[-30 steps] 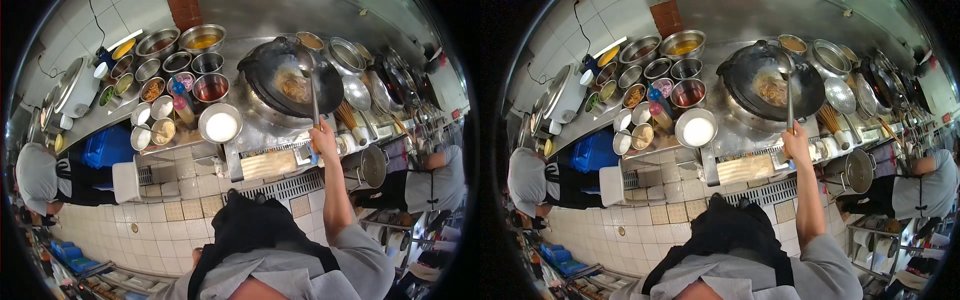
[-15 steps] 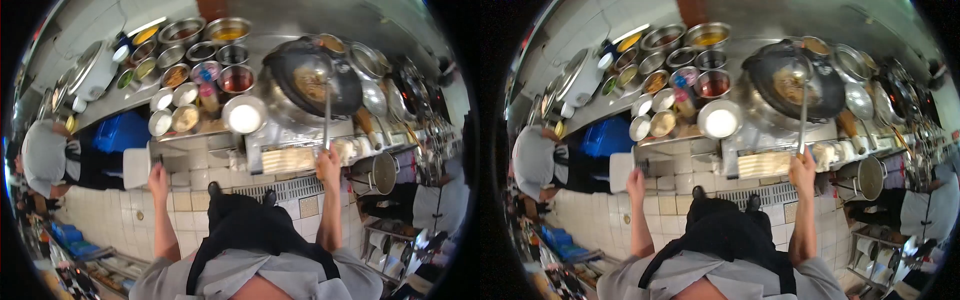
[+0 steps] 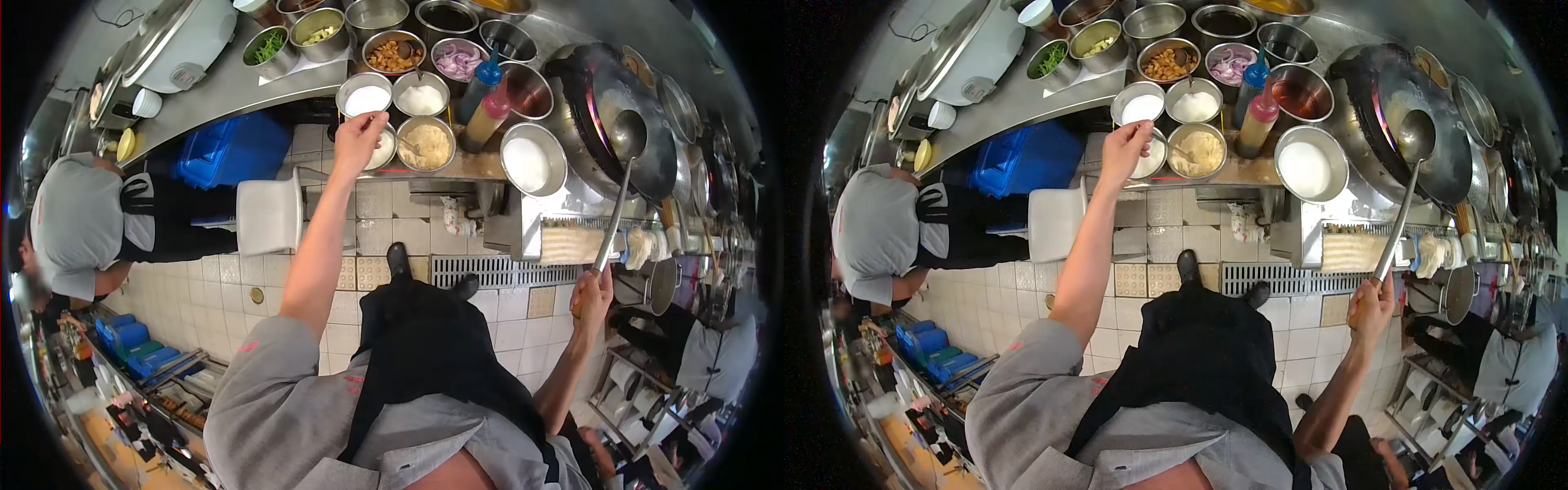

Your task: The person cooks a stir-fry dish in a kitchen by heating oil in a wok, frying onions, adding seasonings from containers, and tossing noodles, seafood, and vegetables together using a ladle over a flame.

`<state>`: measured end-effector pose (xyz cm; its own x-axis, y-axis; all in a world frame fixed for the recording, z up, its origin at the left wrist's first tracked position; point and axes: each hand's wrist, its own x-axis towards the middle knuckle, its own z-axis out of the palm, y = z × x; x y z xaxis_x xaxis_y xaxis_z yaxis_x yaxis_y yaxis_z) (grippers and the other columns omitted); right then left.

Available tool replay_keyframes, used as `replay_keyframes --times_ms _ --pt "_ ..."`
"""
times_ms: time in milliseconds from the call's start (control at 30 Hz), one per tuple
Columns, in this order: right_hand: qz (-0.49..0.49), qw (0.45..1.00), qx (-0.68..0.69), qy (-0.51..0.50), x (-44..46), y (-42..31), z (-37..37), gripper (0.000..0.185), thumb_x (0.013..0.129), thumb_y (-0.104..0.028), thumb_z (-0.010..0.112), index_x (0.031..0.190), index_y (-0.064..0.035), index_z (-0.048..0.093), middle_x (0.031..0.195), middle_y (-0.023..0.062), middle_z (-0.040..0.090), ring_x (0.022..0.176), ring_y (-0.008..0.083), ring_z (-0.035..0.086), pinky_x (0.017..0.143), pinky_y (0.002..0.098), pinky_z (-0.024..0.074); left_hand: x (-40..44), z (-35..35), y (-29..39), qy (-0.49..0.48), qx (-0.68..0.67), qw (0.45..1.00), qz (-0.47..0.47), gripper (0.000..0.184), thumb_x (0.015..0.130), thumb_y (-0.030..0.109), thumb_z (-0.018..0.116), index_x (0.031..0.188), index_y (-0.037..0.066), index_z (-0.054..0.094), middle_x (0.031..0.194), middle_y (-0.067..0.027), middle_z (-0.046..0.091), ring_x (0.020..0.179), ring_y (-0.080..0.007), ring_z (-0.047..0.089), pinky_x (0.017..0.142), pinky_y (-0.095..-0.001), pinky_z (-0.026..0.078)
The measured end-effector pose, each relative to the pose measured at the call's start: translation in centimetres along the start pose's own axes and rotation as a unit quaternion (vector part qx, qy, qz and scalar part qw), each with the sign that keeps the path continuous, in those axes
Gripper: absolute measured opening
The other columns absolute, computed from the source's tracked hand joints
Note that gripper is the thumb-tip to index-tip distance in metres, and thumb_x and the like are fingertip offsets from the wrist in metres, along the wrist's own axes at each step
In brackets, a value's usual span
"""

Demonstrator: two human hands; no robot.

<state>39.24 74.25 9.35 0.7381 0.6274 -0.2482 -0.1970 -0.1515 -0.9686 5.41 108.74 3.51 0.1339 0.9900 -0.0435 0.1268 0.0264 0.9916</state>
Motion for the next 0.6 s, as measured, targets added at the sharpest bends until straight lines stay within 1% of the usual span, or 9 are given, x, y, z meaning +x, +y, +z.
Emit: replay_keyframes --times_ms 100,133,167,233,333,400,500,533,600 --pt "-0.012 1.000 -0.004 0.004 -2.9 -1.9 1.1 0.050 0.084 0.001 0.050 0.133 0.0002 0.040 0.064 0.0005 0.046 0.040 0.0046 0.038 0.032 0.0182 0.0315 0.0 0.8 -0.3 0.036 0.084 0.995 0.031 0.028 0.089 0.025 0.061 0.084 -0.002 0.068 0.063 -0.0055 0.061 0.054 -0.0106 0.058 0.052 -0.0243 0.048" --pt "-0.008 1.000 0.007 0.005 -3.9 -2.3 1.1 0.050 0.084 0.001 0.049 0.133 0.0004 0.040 0.064 0.0005 0.045 0.040 0.0046 0.038 0.032 0.0182 0.0314 -0.6 0.8 0.1 0.046 0.102 0.992 0.057 0.028 0.089 0.022 0.060 0.080 -0.005 0.066 0.061 -0.0092 0.062 0.051 -0.0125 0.060 0.053 -0.0256 0.050" --pt "-0.004 1.000 0.020 0.006 -5.0 -2.7 1.1 0.051 0.084 0.001 0.049 0.134 0.0005 0.039 0.064 0.0005 0.045 0.040 0.0046 0.038 0.032 0.0181 0.0313 -1.3 0.8 0.7 0.052 0.086 0.993 0.055 0.028 0.089 0.021 0.060 0.081 -0.005 0.066 0.062 -0.0097 0.062 0.052 -0.0128 0.060 0.052 -0.0260 0.050" --pt "0.002 1.000 0.022 0.004 -7.3 -3.7 1.6 0.057 0.083 0.002 0.049 0.138 0.0017 0.034 0.061 0.0000 0.043 0.038 0.0047 0.037 0.031 0.0181 0.0305 -2.4 0.8 1.6 0.061 0.056 0.995 0.055 0.028 0.090 0.020 0.058 0.083 -0.006 0.066 0.064 -0.0106 0.063 0.053 -0.0133 0.061 0.051 -0.0267 0.050" --pt "0.033 0.998 0.045 -0.004 -10.6 -4.1 0.7 0.061 0.082 0.003 0.049 0.140 0.0022 0.030 0.058 0.0000 0.042 0.036 0.0050 0.035 0.030 0.0183 0.0298 -3.3 1.0 2.1 0.090 0.061 0.993 0.036 0.028 0.091 0.019 0.057 0.084 -0.007 0.067 0.066 -0.0118 0.065 0.054 -0.0139 0.062 0.050 -0.0274 0.051" --pt "0.059 0.995 0.077 -0.019 -12.7 -4.0 -0.3 0.063 0.081 0.002 0.050 0.141 0.0025 0.029 0.057 0.0005 0.042 0.035 0.0053 0.035 0.030 0.0186 0.0294 -3.3 1.3 1.6 0.086 0.062 0.994 0.023 0.028 0.091 0.019 0.056 0.086 -0.006 0.067 0.067 -0.0108 0.065 0.054 -0.0133 0.061 0.052 -0.0270 0.051" --pt "0.106 0.990 0.080 -0.039 -15.5 -4.5 -1.3 0.065 0.080 -0.001 0.052 0.141 0.0030 0.028 0.056 0.0014 0.043 0.034 0.0056 0.034 0.029 0.0192 0.0297 -3.5 2.2 1.0 0.083 0.068 0.994 0.022 0.028 0.091 0.019 0.056 0.085 -0.006 0.067 0.066 -0.0096 0.064 0.054 -0.0130 0.062 0.052 -0.0264 0.051" --pt "0.111 0.989 0.070 -0.063 -16.0 -4.7 -1.4 0.067 0.079 -0.005 0.056 0.140 0.0034 0.030 0.054 0.0021 0.044 0.033 0.0061 0.034 0.029 0.0191 0.0299 -3.6 2.5 0.9 0.084 0.061 0.994 0.017 0.028 0.091 0.019 0.056 0.084 -0.006 0.067 0.066 -0.0094 0.064 0.054 -0.0131 0.062 0.052 -0.0262 0.051" --pt "0.131 0.983 0.088 -0.092 -17.1 -4.9 -1.7 0.067 0.078 -0.005 0.056 0.139 0.0038 0.031 0.053 0.0020 0.045 0.032 0.0065 0.035 0.029 0.0188 0.0299 -3.5 2.9 0.4 0.086 0.040 0.995 0.013 0.029 0.092 0.019 0.055 0.084 -0.006 0.066 0.066 -0.0096 0.064 0.054 -0.0133 0.062 0.051 -0.0263 0.051"
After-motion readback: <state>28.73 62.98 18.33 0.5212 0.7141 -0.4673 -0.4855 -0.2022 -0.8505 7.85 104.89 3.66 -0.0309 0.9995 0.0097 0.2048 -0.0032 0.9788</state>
